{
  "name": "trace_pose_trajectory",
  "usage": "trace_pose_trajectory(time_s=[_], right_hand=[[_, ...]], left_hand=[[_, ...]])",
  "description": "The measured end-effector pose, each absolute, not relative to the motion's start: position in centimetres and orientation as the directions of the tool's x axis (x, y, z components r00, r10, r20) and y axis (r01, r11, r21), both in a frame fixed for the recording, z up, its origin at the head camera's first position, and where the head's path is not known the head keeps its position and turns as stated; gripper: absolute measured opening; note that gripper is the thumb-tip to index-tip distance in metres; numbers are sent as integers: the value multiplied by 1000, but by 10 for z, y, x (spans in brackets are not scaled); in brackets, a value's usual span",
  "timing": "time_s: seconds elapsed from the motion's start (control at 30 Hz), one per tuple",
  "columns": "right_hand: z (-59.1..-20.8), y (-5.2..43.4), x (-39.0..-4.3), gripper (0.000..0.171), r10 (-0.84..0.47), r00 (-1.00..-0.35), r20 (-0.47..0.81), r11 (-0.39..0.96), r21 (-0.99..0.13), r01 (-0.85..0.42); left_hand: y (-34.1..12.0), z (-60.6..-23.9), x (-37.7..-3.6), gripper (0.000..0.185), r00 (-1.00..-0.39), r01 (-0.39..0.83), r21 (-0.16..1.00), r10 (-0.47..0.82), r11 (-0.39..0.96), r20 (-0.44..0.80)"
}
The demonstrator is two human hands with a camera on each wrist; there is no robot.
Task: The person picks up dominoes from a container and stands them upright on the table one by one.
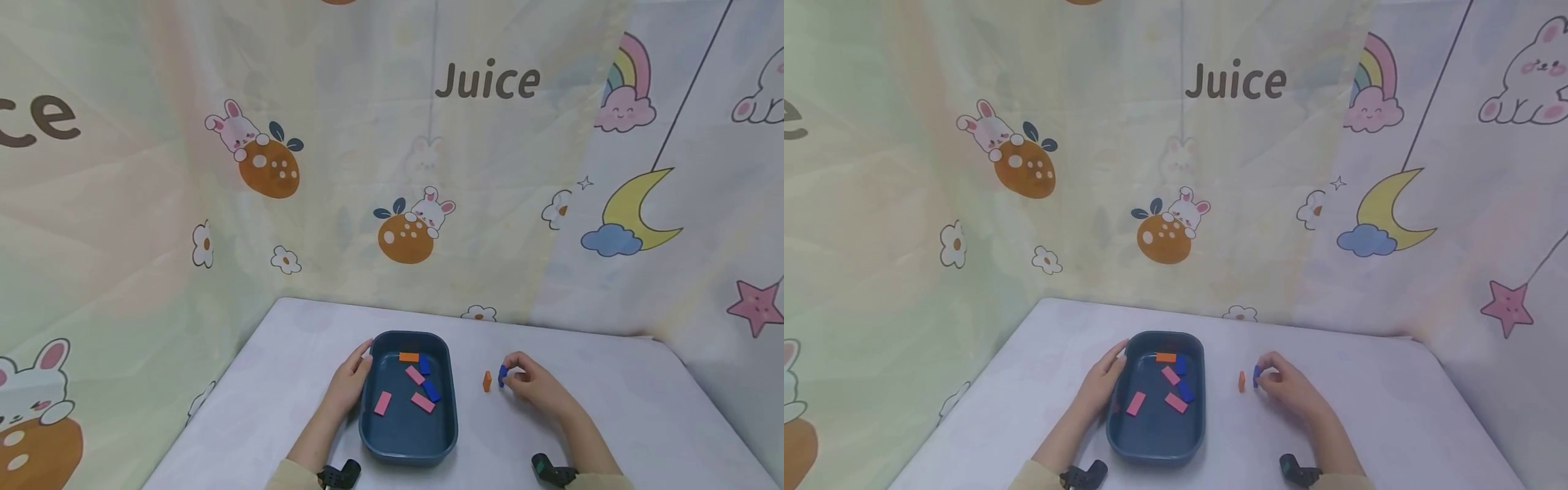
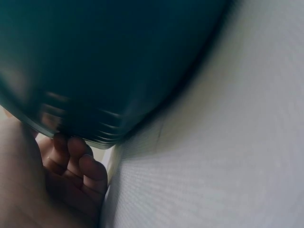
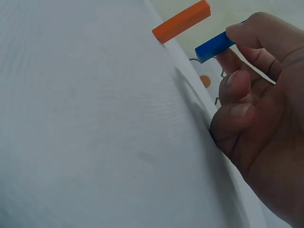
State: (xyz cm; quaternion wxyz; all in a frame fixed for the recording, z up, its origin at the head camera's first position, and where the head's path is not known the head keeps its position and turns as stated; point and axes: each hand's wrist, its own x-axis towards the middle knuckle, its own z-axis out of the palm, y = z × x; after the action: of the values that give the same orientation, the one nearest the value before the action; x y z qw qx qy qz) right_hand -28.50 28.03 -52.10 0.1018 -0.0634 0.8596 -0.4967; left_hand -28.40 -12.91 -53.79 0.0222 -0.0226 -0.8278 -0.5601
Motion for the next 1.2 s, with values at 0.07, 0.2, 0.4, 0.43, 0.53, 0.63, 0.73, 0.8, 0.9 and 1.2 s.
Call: trace_pose_trajectory(time_s=[0.07, 0.2, 0.4, 0.43, 0.53, 0.63, 0.73, 0.8, 0.9, 1.2], right_hand=[[-523, 280, -285, 31, -209, -971, -117, 498, -867, -2], [-528, 282, -287, 32, -214, -970, -113, 515, -857, -13], [-531, 284, -287, 32, -225, -968, -115, 533, -846, -24], [-531, 284, -287, 32, -227, -967, -112, 533, -846, -27], [-531, 284, -286, 33, -234, -967, -102, 518, -854, -35], [-532, 285, -285, 35, -253, -964, -86, 505, -861, -56], [-532, 285, -283, 35, -258, -963, -81, 502, -863, -62], [-532, 284, -283, 35, -254, -964, -82, 508, -859, -60], [-532, 282, -283, 36, -228, -969, -92, 513, -858, -39], [-527, 282, -283, 42, -161, -981, -108, 515, -857, 9]], left_hand=[[-129, -538, -284, 46, -998, 56, 929, 10, 366, 56], [-130, -538, -285, 46, -998, 57, 927, 10, 371, 57], [-131, -537, -286, 46, -997, 74, 922, 28, 379, 68], [-131, -537, -286, 46, -997, 72, 923, 28, 377, 66], [-131, -538, -286, 46, -998, 61, 924, 27, 378, 55], [-130, -539, -286, 46, -999, 55, 923, 21, 381, 50], [-130, -539, -285, 46, -998, 58, 923, 20, 380, 55], [-131, -539, -285, 47, -998, 61, 924, 23, 378, 57], [-131, -538, -285, 47, -998, 63, 923, 28, 380, 57], [-129, -535, -283, 46, -999, 46, 923, 3, 381, 48]])
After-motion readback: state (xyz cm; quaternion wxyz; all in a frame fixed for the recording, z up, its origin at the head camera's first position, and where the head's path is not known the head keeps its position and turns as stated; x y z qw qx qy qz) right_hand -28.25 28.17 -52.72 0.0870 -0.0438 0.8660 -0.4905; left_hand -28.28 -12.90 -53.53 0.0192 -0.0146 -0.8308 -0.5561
